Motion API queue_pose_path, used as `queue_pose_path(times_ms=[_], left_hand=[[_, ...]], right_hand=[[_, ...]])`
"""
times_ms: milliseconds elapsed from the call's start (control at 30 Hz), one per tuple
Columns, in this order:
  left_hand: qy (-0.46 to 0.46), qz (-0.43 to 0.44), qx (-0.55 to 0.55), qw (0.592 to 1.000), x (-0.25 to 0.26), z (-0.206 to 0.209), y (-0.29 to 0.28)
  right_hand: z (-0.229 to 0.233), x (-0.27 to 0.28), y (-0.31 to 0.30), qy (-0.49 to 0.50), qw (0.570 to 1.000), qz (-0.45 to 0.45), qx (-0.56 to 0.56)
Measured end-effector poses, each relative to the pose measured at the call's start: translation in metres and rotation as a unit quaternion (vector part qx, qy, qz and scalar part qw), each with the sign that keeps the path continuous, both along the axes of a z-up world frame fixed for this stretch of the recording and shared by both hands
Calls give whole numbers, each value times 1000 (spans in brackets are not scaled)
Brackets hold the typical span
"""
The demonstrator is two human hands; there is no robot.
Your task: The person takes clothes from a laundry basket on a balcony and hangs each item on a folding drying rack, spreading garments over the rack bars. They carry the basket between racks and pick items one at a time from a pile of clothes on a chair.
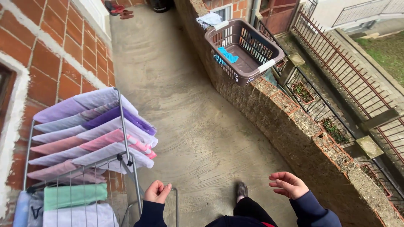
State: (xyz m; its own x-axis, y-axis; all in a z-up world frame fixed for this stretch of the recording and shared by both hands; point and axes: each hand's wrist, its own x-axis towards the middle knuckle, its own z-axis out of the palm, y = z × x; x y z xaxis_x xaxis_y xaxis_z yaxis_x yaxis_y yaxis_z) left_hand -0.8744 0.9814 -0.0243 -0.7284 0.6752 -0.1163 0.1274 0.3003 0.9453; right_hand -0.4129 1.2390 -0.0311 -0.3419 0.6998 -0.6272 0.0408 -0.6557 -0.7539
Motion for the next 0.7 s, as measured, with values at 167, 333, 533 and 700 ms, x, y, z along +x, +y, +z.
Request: queue_pose_path(times_ms=[167, 333, 533, 700], left_hand=[[-31, -34, -39, 998, -33, -28, 91], [-51, -65, -74, 994, -66, -42, 192], [-44, -87, -135, 986, -87, -36, 333], [-53, -125, -224, 965, -99, -18, 426]], right_hand=[[-17, -17, 82, 1, 999, -40, 16], [-39, -51, 196, 12, 998, -39, 38], [-34, -87, 346, 2, 997, 4, 82], [-27, -127, 420, -40, 994, 21, 96]])
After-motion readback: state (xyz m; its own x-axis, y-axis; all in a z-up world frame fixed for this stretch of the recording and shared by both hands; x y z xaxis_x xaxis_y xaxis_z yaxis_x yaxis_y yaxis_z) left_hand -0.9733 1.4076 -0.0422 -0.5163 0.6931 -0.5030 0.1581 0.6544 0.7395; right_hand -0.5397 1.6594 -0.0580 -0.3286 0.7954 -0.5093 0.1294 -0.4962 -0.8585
